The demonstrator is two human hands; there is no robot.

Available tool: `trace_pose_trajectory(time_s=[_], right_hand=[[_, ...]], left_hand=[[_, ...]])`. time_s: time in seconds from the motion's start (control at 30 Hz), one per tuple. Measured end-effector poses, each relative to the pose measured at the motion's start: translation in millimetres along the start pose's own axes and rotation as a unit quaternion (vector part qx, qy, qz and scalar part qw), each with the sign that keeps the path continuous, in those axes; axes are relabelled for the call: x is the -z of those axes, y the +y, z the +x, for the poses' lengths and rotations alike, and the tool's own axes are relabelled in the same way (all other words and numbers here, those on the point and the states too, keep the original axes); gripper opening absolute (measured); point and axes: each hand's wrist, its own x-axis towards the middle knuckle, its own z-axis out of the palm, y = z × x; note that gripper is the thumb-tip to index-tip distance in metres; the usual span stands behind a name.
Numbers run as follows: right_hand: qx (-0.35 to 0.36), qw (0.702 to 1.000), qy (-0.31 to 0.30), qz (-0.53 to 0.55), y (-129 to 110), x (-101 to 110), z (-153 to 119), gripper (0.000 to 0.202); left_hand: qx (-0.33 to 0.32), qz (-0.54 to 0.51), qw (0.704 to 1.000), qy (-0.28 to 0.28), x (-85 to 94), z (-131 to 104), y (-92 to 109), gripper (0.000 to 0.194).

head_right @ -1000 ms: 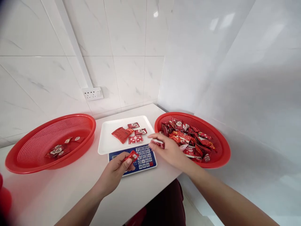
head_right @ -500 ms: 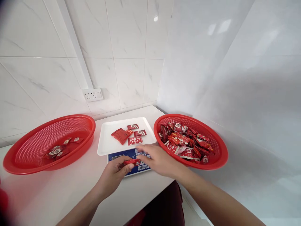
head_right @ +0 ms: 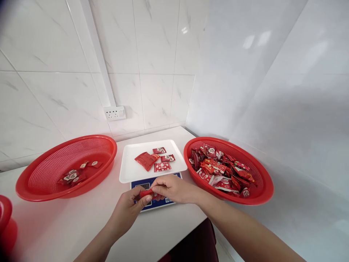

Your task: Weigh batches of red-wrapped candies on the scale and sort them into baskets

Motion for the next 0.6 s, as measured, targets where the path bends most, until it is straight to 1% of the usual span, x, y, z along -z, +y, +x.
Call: trace_pose_trajectory(time_s=[0.07, 0.1, 0.17, 0.2, 0.27, 0.33, 0.4, 0.5, 0.6], right_hand=[[0.005, 0.999, 0.016, -0.046, 2, 8, 8, 0.027], [0.009, 0.997, 0.047, -0.068, 4, 16, 14, 0.025], [-0.002, 0.987, 0.149, -0.067, 11, 34, 32, 0.023], [-0.027, 0.979, 0.202, -0.033, 16, 45, 43, 0.022], [-0.105, 0.948, 0.286, 0.091, 27, 63, 65, 0.018], [-0.133, 0.933, 0.311, 0.12, 37, 76, 87, 0.017], [-0.154, 0.929, 0.313, 0.125, 46, 82, 104, 0.018], [-0.174, 0.927, 0.308, 0.127, 55, 81, 124, 0.019], [-0.176, 0.929, 0.305, 0.114, 60, 79, 135, 0.021]], left_hand=[[-0.011, 0.017, 1.0, 0.009, 1.7, -3, -2, 0.032], [-0.016, 0.017, 1.0, 0.012, 3.2, -5, -3, 0.033], [-0.02, 0.01, 1.0, 0.017, 6.9, -11, -4, 0.033], [-0.018, 0.009, 1.0, 0.018, 8.8, -15, -5, 0.033], [-0.014, 0.013, 1.0, 0.017, 12.0, -25, -9, 0.034], [-0.012, 0.019, 1.0, 0.022, 14.1, -34, -14, 0.036], [-0.01, 0.018, 0.999, 0.029, 16.0, -42, -19, 0.037], [0.001, 0.004, 0.999, 0.035, 19.3, -49, -25, 0.038], [0.011, -0.009, 0.999, 0.044, 22.7, -52, -27, 0.039]])
